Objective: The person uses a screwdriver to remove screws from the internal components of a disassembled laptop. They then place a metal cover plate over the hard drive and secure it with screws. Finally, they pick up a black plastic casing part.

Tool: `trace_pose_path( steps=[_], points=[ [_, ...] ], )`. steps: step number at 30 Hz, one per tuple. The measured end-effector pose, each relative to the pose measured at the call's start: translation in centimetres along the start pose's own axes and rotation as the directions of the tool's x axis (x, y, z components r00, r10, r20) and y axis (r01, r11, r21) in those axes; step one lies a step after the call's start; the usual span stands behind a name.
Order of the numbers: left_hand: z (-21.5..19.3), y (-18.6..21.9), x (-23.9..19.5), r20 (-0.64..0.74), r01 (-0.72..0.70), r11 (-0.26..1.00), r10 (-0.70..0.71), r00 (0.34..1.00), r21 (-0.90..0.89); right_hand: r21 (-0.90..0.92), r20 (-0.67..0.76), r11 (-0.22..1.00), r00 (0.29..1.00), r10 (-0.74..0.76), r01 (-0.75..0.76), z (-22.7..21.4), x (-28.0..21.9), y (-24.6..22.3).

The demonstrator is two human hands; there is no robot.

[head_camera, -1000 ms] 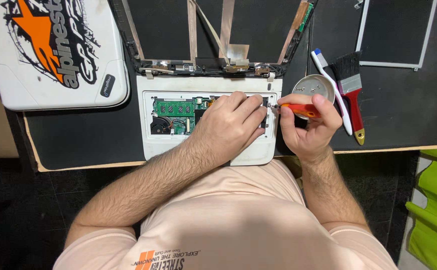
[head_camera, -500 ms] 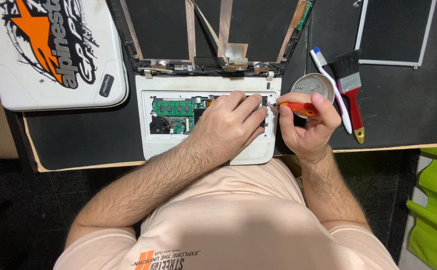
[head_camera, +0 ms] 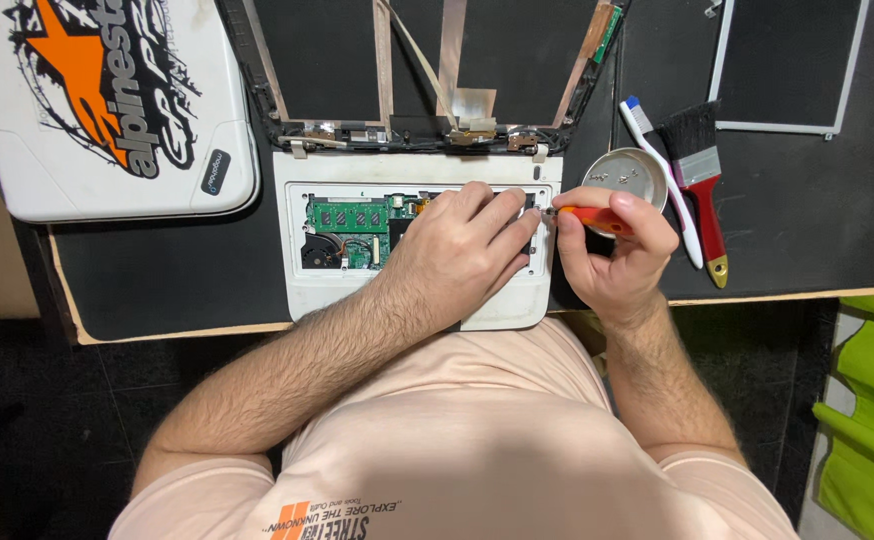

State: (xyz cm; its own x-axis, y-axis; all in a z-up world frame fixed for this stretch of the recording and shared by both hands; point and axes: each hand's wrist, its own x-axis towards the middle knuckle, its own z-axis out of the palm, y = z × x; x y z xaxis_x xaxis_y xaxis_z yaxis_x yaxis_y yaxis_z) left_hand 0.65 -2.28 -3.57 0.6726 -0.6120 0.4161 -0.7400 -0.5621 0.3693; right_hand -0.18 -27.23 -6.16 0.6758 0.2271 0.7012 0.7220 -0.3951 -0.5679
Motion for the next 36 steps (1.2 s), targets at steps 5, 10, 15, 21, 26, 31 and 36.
trace_pose_path(
  steps=[5,10,15,21,26,31,36],
  points=[
    [-0.1,0.1,0.0,0.017,0.006,1.000,-0.006,1.000,0.014,-0.110,0.165,0.992,0.983,0.085,-0.067,-2.9,4.5,-2.8],
    [-0.8,0.3,0.4,0.014,-0.015,0.998,0.014,1.000,0.056,-0.271,0.582,0.962,0.802,0.134,0.036,-7.2,10.6,-5.2],
    [-1.3,0.4,0.8,0.021,-0.015,0.998,0.013,1.000,0.067,-0.579,0.775,0.641,0.585,0.240,0.504,-6.8,12.2,-3.9],
    [-1.5,0.6,0.9,0.022,0.002,0.998,-0.003,1.000,0.055,-0.409,0.890,0.753,0.407,0.205,0.516,-6.5,15.6,-5.9],
    [-1.6,0.6,0.8,-0.012,-0.008,0.999,0.009,1.000,0.051,-0.489,0.866,0.684,0.394,0.308,0.541,-5.9,14.2,-5.7],
    [-1.5,0.6,0.7,-0.025,-0.018,0.999,0.019,1.000,0.042,-0.389,0.909,0.726,0.364,0.203,0.568,-5.5,15.8,-6.0],
    [-1.1,0.6,0.4,-0.035,-0.016,0.999,0.018,0.999,0.042,-0.549,0.831,0.653,0.427,0.356,0.522,-4.7,14.3,-5.2]
  ],
)
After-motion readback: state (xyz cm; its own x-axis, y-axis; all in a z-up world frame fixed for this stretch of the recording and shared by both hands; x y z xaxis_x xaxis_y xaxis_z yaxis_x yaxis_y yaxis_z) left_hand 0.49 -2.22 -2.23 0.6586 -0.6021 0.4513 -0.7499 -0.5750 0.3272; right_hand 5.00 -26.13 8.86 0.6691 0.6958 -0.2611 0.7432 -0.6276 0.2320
